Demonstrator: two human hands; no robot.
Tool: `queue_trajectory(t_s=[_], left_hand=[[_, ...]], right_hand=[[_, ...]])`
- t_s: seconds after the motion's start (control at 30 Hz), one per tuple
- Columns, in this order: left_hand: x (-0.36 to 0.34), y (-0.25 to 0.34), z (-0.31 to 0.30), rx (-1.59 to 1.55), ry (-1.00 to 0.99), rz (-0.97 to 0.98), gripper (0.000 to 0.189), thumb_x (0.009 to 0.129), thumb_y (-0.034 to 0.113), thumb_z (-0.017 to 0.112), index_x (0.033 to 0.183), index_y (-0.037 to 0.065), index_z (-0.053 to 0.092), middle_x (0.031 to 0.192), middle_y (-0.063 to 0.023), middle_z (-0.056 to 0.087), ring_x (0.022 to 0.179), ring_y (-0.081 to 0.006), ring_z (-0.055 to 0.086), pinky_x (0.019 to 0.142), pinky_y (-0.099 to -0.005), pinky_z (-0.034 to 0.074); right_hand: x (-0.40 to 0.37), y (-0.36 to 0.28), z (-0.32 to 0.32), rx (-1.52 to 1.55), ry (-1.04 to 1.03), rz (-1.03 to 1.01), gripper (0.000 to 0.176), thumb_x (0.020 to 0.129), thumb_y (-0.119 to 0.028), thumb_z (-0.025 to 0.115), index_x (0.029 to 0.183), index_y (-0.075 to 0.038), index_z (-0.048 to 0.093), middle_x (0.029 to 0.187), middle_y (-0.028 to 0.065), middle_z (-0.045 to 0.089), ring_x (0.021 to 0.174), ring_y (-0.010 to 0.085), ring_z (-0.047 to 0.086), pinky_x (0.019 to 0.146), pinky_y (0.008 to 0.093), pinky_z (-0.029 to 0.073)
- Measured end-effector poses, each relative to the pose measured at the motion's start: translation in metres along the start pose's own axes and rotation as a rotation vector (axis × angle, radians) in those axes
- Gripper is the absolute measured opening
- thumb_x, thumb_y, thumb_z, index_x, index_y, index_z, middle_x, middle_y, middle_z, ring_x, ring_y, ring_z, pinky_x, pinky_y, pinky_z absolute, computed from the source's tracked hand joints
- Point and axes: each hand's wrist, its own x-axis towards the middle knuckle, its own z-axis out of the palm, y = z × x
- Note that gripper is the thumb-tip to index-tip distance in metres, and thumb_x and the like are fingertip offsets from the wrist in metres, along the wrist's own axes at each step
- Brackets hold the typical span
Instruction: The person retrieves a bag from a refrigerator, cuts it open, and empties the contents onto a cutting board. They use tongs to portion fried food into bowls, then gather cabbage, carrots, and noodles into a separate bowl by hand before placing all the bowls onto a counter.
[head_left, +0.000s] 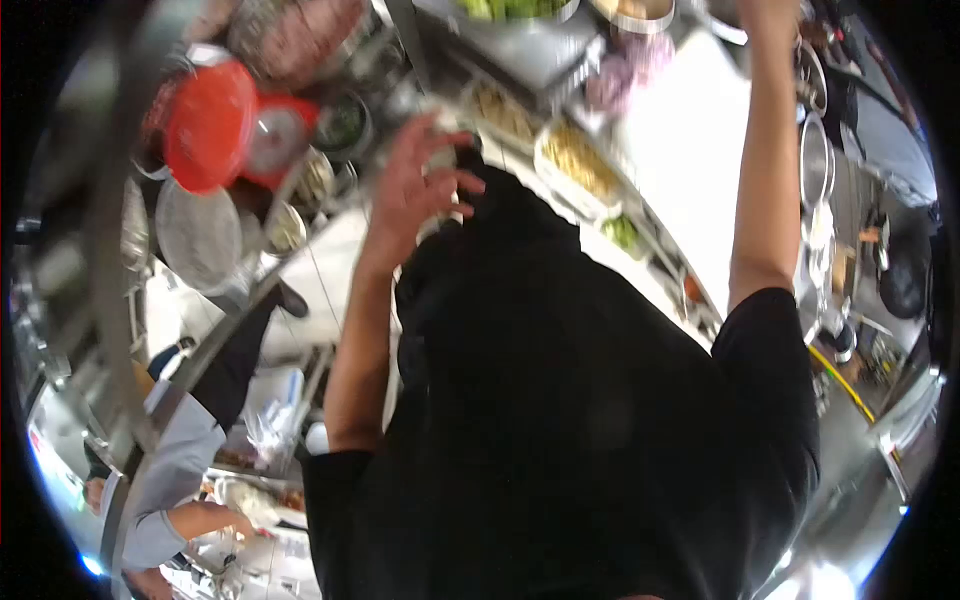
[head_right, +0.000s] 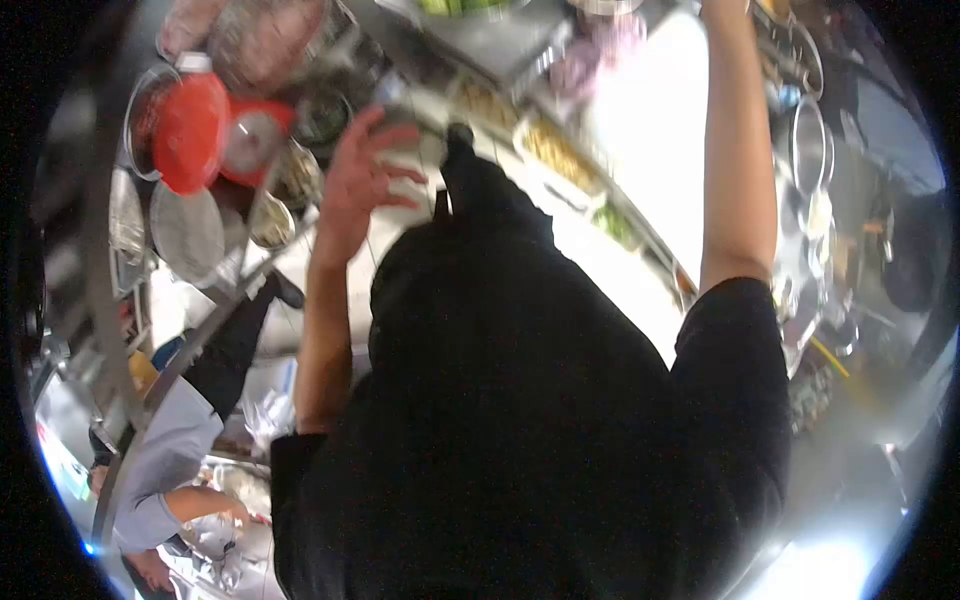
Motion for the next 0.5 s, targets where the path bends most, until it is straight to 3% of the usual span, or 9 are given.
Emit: queue_trajectory(t_s=[0.03, 0.07, 0.1, 0.13, 0.17, 0.23, 0.3, 0.43, 0.5], left_hand=[[-0.008, -0.009, -0.001, -0.049, -0.064, 0.027, 0.080, 0.074, 0.026, 0.063, 0.138, 0.009, 0.017, 0.126, -0.0183, 0.042, 0.088, -0.0255, 0.059, 0.065, -0.0328, 0.054], [-0.018, -0.021, -0.005, -0.079, -0.112, 0.010, 0.084, 0.074, 0.026, 0.064, 0.139, 0.010, 0.013, 0.127, -0.0187, 0.040, 0.089, -0.0264, 0.058, 0.065, -0.0331, 0.054], [-0.027, -0.033, -0.011, -0.103, -0.158, 0.006, 0.087, 0.073, 0.027, 0.065, 0.139, 0.012, 0.010, 0.128, -0.0191, 0.039, 0.090, -0.0274, 0.058, 0.064, -0.0333, 0.055], [-0.039, -0.048, -0.019, -0.173, -0.205, 0.008, 0.083, 0.075, 0.025, 0.063, 0.138, 0.008, 0.011, 0.125, -0.0194, 0.042, 0.091, -0.0286, 0.058, 0.064, -0.0362, 0.055], [-0.046, -0.068, -0.027, -0.202, -0.180, -0.005, 0.083, 0.075, 0.025, 0.063, 0.138, 0.008, 0.011, 0.125, -0.0194, 0.042, 0.091, -0.0286, 0.058, 0.064, -0.0362, 0.055], [-0.077, -0.113, -0.046, -0.259, -0.142, -0.210, 0.072, 0.077, 0.019, 0.060, 0.134, 0.003, 0.020, 0.118, -0.0177, 0.047, 0.090, -0.0279, 0.058, 0.064, -0.0361, 0.054], [-0.101, -0.173, -0.065, -0.049, 0.200, -0.452, 0.061, 0.075, 0.005, 0.054, 0.131, 0.003, 0.028, 0.106, -0.0151, 0.054, 0.089, -0.0252, 0.059, 0.065, -0.0351, 0.054], [-0.135, -0.292, -0.098, -0.178, 0.439, -0.561, 0.055, 0.075, 0.003, 0.050, 0.127, 0.001, 0.032, 0.102, -0.0145, 0.056, 0.084, -0.0241, 0.061, 0.061, -0.0340, 0.056], [-0.141, -0.341, -0.100, -0.106, 0.484, -0.622, 0.055, 0.075, 0.001, 0.046, 0.128, 0.002, 0.031, 0.101, -0.0154, 0.056, 0.077, -0.0237, 0.062, 0.057, -0.0324, 0.057]], right_hand=[[-0.033, -0.036, -0.037, 0.806, 0.005, 0.383, 0.026, 0.080, -0.017, 0.053, 0.094, 0.006, 0.055, 0.075, 0.0116, 0.059, 0.056, 0.0165, 0.056, 0.049, 0.0266, 0.045], [-0.071, -0.055, -0.054, 0.572, -0.101, 0.442, 0.031, 0.082, -0.016, 0.052, 0.104, 0.005, 0.054, 0.089, 0.0132, 0.061, 0.059, 0.0157, 0.057, 0.049, 0.0261, 0.046], [-0.103, -0.099, -0.072, 0.336, -0.163, 0.553, 0.025, 0.077, -0.016, 0.054, 0.098, -0.003, 0.059, 0.070, 0.0105, 0.062, 0.061, 0.0188, 0.061, 0.058, 0.0335, 0.050], [-0.155, -0.109, -0.065, 0.568, -0.287, 0.518, 0.024, 0.079, -0.010, 0.055, 0.100, 0.000, 0.058, 0.071, 0.0053, 0.061, 0.066, 0.0107, 0.058, 0.059, 0.0252, 0.046], [-0.196, -0.145, -0.053, 0.916, -0.277, 0.793, 0.019, 0.078, -0.005, 0.057, 0.096, 0.001, 0.059, 0.074, 0.0045, 0.060, 0.067, 0.0097, 0.054, 0.061, 0.0218, 0.043], [-0.254, -0.192, -0.039, 0.882, -0.795, 0.837, 0.019, 0.079, -0.008, 0.060, 0.095, 0.001, 0.058, 0.073, 0.0025, 0.056, 0.063, 0.0085, 0.050, 0.061, 0.0232, 0.045], [-0.333, -0.211, -0.004, 1.475, -0.943, 1.119, 0.019, 0.085, -0.013, 0.058, 0.098, 0.001, 0.055, 0.090, 0.0085, 0.060, 0.078, 0.0146, 0.059, 0.068, 0.0257, 0.050], [-0.490, -0.167, 0.078, 0.962, -1.190, 1.038, 0.035, 0.082, -0.015, 0.061, 0.113, -0.004, 0.050, 0.103, 0.0103, 0.058, 0.092, 0.0181, 0.057, 0.075, 0.0290, 0.048], [-0.570, -0.109, 0.131, 0.740, -1.048, 1.049, 0.043, 0.074, -0.016, 0.068, 0.113, -0.007, 0.051, 0.106, 0.0125, 0.056, 0.092, 0.0192, 0.057, 0.075, 0.0293, 0.047]])
